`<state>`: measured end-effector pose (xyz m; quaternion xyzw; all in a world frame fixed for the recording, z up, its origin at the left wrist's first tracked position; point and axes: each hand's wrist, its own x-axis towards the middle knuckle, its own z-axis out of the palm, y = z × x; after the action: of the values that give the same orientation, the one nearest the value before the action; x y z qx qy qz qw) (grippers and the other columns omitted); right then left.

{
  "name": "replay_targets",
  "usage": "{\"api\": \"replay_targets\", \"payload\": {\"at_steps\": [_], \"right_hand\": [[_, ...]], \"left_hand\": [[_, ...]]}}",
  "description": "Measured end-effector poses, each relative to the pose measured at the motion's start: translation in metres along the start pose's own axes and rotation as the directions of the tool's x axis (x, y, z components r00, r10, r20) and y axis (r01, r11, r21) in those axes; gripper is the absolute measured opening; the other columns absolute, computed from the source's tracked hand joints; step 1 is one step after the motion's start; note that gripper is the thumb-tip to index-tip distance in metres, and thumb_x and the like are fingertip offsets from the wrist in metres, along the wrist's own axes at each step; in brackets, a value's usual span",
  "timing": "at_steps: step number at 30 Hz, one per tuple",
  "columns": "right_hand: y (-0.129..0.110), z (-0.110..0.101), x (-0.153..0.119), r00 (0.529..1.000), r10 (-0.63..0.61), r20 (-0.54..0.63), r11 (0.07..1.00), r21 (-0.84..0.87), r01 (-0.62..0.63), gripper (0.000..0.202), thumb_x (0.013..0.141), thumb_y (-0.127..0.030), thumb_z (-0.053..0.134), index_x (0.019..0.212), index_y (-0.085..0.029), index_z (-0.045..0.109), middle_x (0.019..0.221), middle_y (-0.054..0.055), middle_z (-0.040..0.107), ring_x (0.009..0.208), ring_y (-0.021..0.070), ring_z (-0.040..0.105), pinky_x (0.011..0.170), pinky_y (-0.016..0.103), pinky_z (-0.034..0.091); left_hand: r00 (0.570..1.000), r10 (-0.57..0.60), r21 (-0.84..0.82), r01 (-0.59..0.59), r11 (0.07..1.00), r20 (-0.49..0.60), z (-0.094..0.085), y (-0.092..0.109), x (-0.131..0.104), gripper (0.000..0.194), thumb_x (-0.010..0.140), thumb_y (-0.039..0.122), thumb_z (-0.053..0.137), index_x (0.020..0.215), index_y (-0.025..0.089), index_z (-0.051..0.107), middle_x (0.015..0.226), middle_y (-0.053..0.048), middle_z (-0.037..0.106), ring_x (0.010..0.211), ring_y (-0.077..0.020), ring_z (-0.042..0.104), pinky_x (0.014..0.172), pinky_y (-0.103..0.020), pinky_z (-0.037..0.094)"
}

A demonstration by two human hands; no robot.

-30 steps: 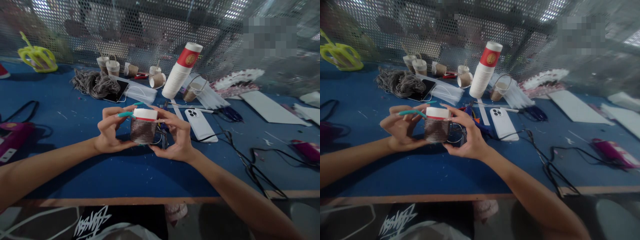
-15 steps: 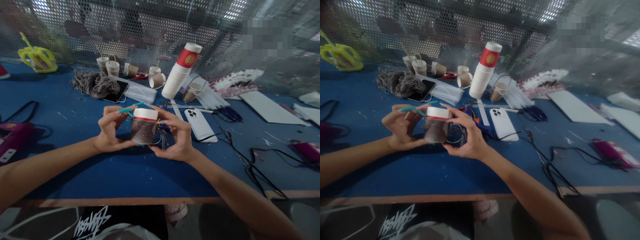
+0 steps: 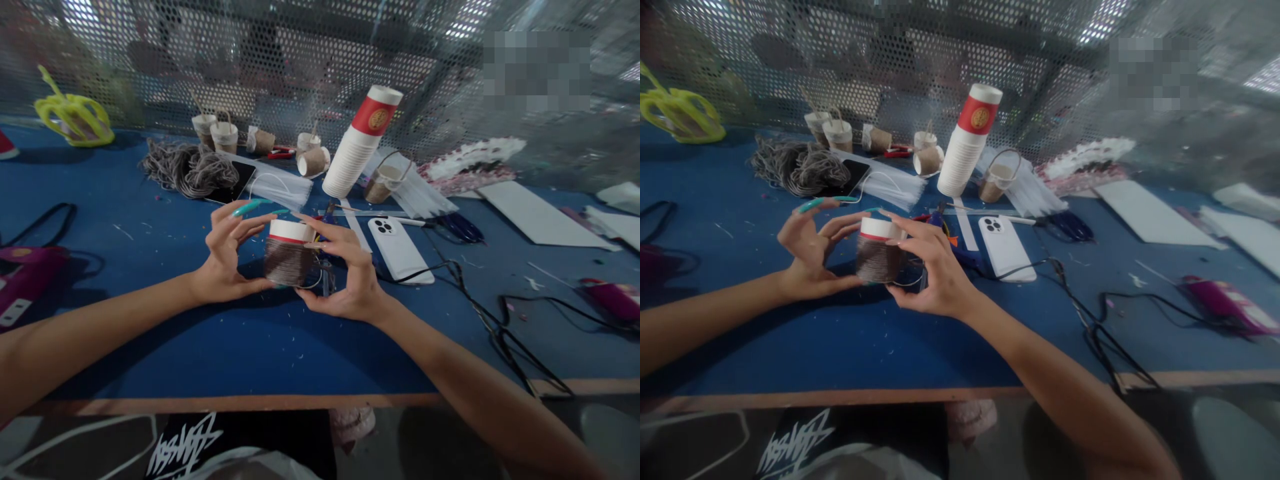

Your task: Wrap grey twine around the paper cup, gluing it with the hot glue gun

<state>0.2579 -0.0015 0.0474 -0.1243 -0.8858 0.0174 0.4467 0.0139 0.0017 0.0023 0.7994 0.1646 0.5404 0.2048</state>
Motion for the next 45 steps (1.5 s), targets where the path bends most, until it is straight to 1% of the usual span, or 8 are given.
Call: {"api": "replay_targets", "payload": {"at_steps": [3, 7, 9, 21, 27, 32, 35, 45], "right_hand": [[-0.001, -0.003, 0.0, 0.997, -0.016, 0.071, 0.997, -0.068, 0.02, 0.083, 0.069, -0.014, 0.08, 0.139, -0.029, 0.038, 0.147, 0.017, 0.057, 0.13, 0.0341, 0.06, 0.1, 0.059, 0.054], [-0.003, -0.004, 0.0, 0.993, -0.036, 0.115, 0.995, -0.09, 0.046, 0.084, 0.071, -0.015, 0.08, 0.141, -0.027, 0.035, 0.146, 0.018, 0.057, 0.135, 0.0345, 0.056, 0.102, 0.06, 0.053], [-0.004, -0.004, 0.001, 0.995, -0.043, 0.093, 0.995, -0.08, 0.05, 0.085, 0.073, -0.019, 0.081, 0.143, -0.028, 0.032, 0.147, 0.018, 0.056, 0.138, 0.0343, 0.053, 0.103, 0.061, 0.053], [-0.006, -0.001, 0.0, 1.0, 0.026, -0.002, 0.995, -0.095, -0.026, 0.076, 0.076, -0.026, 0.081, 0.141, -0.029, 0.042, 0.143, 0.016, 0.059, 0.131, 0.0346, 0.059, 0.099, 0.058, 0.055], [-0.012, -0.003, 0.002, 0.997, 0.073, 0.006, 0.997, -0.036, -0.073, 0.071, 0.074, -0.019, 0.08, 0.136, -0.028, 0.046, 0.147, 0.015, 0.057, 0.133, 0.0353, 0.057, 0.103, 0.058, 0.052], [-0.014, -0.004, 0.003, 0.996, 0.088, 0.02, 0.995, -0.038, -0.088, 0.068, 0.074, -0.02, 0.079, 0.134, -0.029, 0.047, 0.146, 0.015, 0.058, 0.133, 0.0349, 0.057, 0.103, 0.058, 0.051], [-0.015, -0.004, 0.003, 0.995, 0.103, 0.008, 0.994, -0.02, -0.103, 0.065, 0.075, -0.021, 0.078, 0.133, -0.027, 0.048, 0.145, 0.016, 0.058, 0.132, 0.0346, 0.058, 0.103, 0.057, 0.052], [-0.013, -0.004, 0.002, 0.991, 0.126, 0.034, 0.992, 0.027, -0.127, 0.069, 0.078, -0.02, 0.076, 0.137, -0.033, 0.042, 0.146, 0.012, 0.056, 0.135, 0.0348, 0.055, 0.103, 0.061, 0.052]], "left_hand": [[0.994, 0.098, 0.059, -0.101, 0.993, 0.052, 0.001, 0.0, 0.005, 0.121, 0.07, 0.025, 0.089, 0.152, 0.045, 0.002, 0.159, -0.014, 0.02, 0.142, -0.0364, 0.046, 0.11, -0.062, 0.049], [0.991, 0.064, 0.008, -0.065, 0.998, 0.116, -0.001, 0.003, 0.005, 0.12, 0.071, 0.023, 0.087, 0.153, 0.043, 0.001, 0.148, -0.014, 0.041, 0.136, -0.0327, 0.051, 0.107, -0.058, 0.053], [0.994, 0.054, -0.027, -0.051, 0.998, 0.098, -0.001, 0.004, 0.004, 0.117, 0.071, 0.026, 0.088, 0.152, 0.044, 0.005, 0.145, -0.012, 0.044, 0.132, -0.0307, 0.055, 0.102, -0.054, 0.057], [0.999, 0.034, -0.021, -0.034, 0.999, 0.012, 0.002, 0.0, -0.001, 0.105, 0.074, 0.036, 0.086, 0.147, 0.048, 0.011, 0.154, -0.01, 0.027, 0.138, -0.0338, 0.05, 0.106, -0.059, 0.055], [0.999, 0.002, -0.059, 0.001, 0.998, 0.036, 0.004, -0.002, -0.01, 0.093, 0.081, 0.031, 0.079, 0.146, 0.043, 0.013, 0.152, -0.013, 0.03, 0.145, -0.0357, 0.043, 0.112, -0.064, 0.048], [0.997, 0.058, -0.066, -0.055, 0.996, 0.045, 0.002, -0.001, -0.008, 0.099, 0.078, 0.027, 0.082, 0.146, 0.048, 0.013, 0.151, -0.009, 0.03, 0.146, -0.0366, 0.041, 0.111, -0.065, 0.048], [0.999, 0.045, -0.039, -0.045, 0.998, 0.013, 0.001, -0.001, -0.009, 0.098, 0.077, 0.027, 0.083, 0.146, 0.044, 0.015, 0.148, -0.011, 0.032, 0.146, -0.0357, 0.038, 0.113, -0.064, 0.048], [0.998, 0.045, 0.053, -0.048, 0.997, 0.043, -0.001, -0.003, -0.01, 0.09, 0.08, 0.032, 0.08, 0.145, 0.041, 0.019, 0.144, -0.011, 0.035, 0.139, -0.0325, 0.044, 0.113, -0.07, 0.044]]}}
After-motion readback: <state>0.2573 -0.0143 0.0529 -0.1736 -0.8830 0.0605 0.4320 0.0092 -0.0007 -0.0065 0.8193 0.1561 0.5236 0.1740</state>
